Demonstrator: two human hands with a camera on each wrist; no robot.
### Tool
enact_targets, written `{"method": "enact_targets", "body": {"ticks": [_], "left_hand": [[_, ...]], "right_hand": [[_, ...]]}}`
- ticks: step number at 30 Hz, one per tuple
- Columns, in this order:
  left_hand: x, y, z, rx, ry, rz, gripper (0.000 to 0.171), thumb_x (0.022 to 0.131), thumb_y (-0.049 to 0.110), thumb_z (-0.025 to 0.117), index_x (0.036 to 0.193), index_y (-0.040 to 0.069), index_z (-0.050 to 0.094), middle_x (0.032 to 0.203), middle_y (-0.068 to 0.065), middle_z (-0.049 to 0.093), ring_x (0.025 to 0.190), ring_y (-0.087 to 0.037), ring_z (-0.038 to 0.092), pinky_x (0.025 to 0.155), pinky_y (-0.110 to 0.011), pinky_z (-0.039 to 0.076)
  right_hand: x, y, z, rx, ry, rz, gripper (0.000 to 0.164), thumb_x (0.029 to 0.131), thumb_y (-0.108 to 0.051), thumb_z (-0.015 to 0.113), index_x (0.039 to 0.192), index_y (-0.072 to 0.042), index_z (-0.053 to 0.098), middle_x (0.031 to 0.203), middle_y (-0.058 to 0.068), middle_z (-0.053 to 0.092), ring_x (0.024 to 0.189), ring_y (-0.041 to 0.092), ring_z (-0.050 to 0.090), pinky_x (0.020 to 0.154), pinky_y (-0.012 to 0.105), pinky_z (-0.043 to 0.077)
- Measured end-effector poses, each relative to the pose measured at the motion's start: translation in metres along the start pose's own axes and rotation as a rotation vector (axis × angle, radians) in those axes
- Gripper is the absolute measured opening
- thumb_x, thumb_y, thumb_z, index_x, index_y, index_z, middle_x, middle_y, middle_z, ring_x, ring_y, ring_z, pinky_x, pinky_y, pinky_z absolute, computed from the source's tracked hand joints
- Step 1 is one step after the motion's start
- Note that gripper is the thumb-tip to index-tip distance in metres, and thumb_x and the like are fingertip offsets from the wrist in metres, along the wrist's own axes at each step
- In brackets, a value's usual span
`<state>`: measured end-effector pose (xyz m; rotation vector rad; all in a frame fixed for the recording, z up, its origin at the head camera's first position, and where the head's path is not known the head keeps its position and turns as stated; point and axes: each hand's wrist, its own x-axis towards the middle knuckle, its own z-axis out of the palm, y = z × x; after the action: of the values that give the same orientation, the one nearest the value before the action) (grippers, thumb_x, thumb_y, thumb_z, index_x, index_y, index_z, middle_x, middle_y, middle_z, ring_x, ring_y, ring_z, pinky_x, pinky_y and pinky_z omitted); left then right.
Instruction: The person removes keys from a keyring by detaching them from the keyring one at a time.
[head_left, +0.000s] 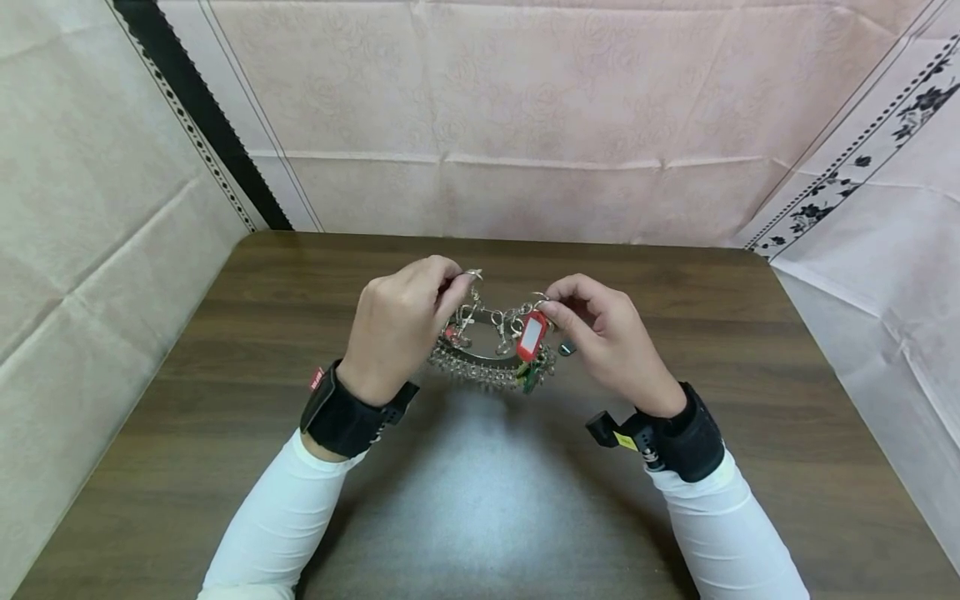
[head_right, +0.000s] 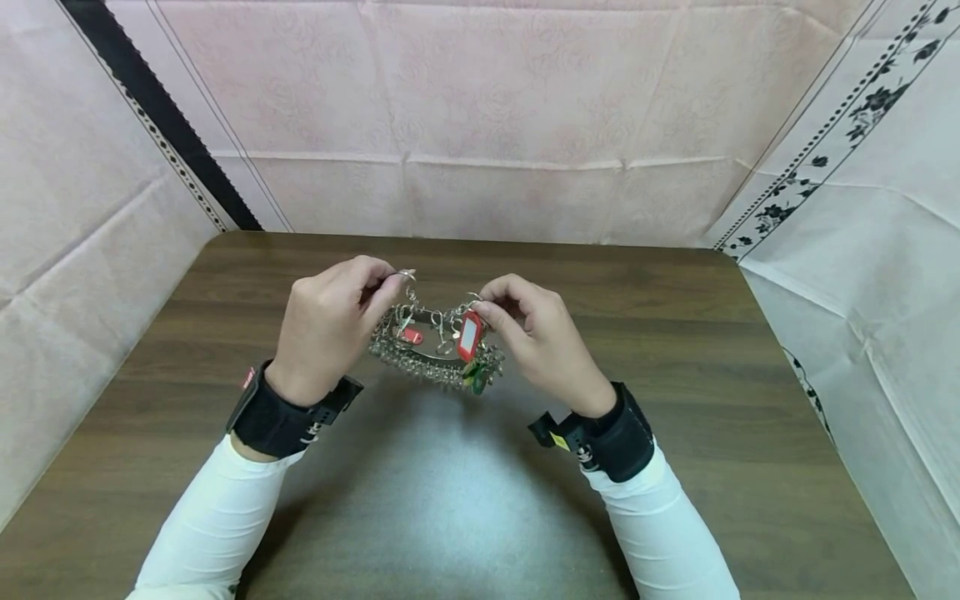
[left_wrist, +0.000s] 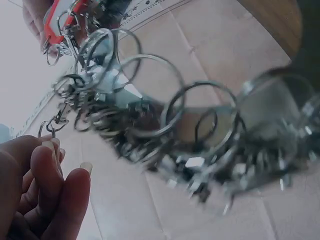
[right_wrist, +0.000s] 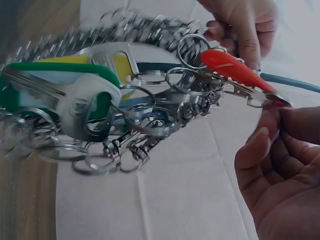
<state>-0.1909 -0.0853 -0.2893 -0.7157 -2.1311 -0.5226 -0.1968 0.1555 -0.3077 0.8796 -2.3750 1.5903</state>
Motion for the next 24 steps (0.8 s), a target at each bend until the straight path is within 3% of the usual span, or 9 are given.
{"method": "enact_targets", "body": {"ticks": [7, 16, 24], "left_hand": [[0.000, 0.002, 0.003, 0.004, -0.048, 0.038, 0.013, 0.096, 0.009, 0.066, 0.086, 0.001, 0.066, 0.073, -0.007, 0.068, 0.059, -0.015, 0.062, 0.052, -0.029, 0.052], [-0.002, 0.001, 0.002, -0.037, -0.172, 0.049, 0.012, 0.096, 0.011, 0.069, 0.088, 0.002, 0.066, 0.071, -0.004, 0.065, 0.056, -0.012, 0.055, 0.052, -0.025, 0.048], [-0.002, 0.000, 0.003, -0.026, -0.219, 0.088, 0.011, 0.096, 0.012, 0.068, 0.088, 0.005, 0.066, 0.066, 0.001, 0.058, 0.054, -0.009, 0.050, 0.051, -0.025, 0.046]], "right_hand": [[-0.002, -0.006, -0.006, 0.058, -0.008, 0.027, 0.006, 0.099, 0.003, 0.058, 0.103, 0.007, 0.060, 0.086, 0.013, 0.062, 0.071, 0.013, 0.063, 0.067, 0.022, 0.055], [-0.003, -0.010, -0.009, 0.005, 0.001, -0.006, 0.003, 0.098, 0.005, 0.059, 0.099, 0.006, 0.062, 0.084, 0.011, 0.063, 0.067, 0.015, 0.060, 0.064, 0.022, 0.053], [-0.005, -0.011, -0.012, -0.007, 0.041, -0.018, 0.004, 0.097, 0.006, 0.059, 0.099, 0.006, 0.063, 0.084, 0.011, 0.065, 0.066, 0.011, 0.061, 0.064, 0.021, 0.054]]}}
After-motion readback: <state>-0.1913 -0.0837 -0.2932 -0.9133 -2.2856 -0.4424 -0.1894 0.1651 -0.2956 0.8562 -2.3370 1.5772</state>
